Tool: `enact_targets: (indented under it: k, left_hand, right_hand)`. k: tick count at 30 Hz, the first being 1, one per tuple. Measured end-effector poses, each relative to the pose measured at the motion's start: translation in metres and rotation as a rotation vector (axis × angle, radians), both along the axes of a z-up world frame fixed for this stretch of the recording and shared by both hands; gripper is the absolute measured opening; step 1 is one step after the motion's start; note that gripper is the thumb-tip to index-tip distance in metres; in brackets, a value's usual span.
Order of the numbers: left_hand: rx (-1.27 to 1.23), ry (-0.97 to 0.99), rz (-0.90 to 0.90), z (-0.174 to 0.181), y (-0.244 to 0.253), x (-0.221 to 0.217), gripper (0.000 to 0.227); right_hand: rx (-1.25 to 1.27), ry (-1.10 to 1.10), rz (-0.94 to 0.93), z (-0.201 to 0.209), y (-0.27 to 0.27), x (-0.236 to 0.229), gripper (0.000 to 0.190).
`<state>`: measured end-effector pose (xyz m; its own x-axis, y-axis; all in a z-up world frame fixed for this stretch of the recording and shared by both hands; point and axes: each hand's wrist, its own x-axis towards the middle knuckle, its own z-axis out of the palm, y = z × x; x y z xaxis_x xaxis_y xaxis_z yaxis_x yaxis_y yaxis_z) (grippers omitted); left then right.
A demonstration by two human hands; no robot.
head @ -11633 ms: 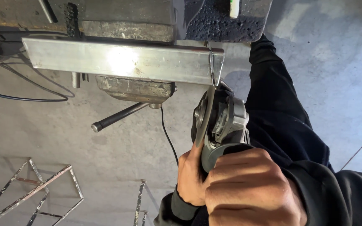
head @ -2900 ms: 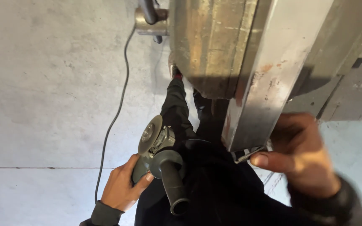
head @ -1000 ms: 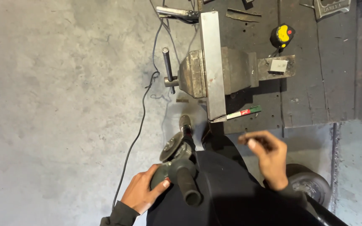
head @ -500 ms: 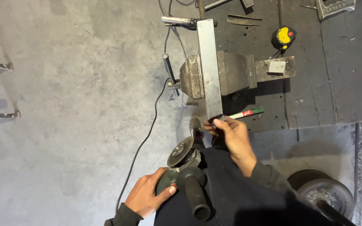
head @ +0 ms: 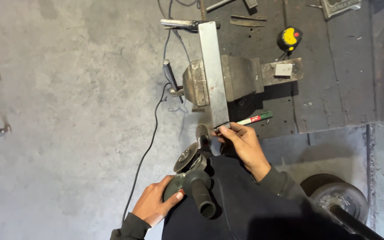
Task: Cutting a square metal tube profile using an angle grinder and smoothing edges on a bench grinder.
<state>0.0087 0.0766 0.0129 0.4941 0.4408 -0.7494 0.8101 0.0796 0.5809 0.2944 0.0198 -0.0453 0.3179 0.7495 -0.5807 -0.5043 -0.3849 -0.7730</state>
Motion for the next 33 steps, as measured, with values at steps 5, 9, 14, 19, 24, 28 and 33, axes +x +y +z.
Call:
enact_targets:
  k: [5, 9, 14, 19, 24, 28, 33]
  left_hand:
    - [0.001, 0.005, -0.022, -0.004, 0.004, -0.001, 0.061]
    - [-0.012, 0.007, 0.003, -0.001, 0.003, -0.005, 0.056]
    - [-0.020, 0.031, -0.008, -0.006, -0.002, -0.015, 0.054]
    - [0.005, 0.062, -0.046, -0.013, 0.001, -0.021, 0.059]
    - [-0.041, 0.071, -0.022, -0.010, 0.004, -0.019, 0.053]
    - [-0.020, 0.070, -0.056, -0.014, 0.006, -0.019, 0.052]
    - [0.032, 0.035, -0.071, -0.023, 0.006, -0.029, 0.054]
  right_hand:
    - [0.025, -0.164, 0.003, -0.027, -0.013, 0.016, 0.016]
    - [0.063, -0.093, -0.102, -0.043, -0.011, 0.003, 0.021]
    - [-0.063, -0.163, -0.105, -0.030, -0.016, 0.015, 0.024]
    - [-0.028, -0.333, -0.335, 0.009, -0.031, 0.067, 0.037]
    - [-0.005, -0.526, -0.297, 0.026, -0.037, 0.051, 0.035]
    - [0.224, -0.693, -0.087, 0.015, -0.041, 0.007, 0.074]
    - [0.014, -0.706, -0.189, 0.013, -0.065, 0.034, 0.032]
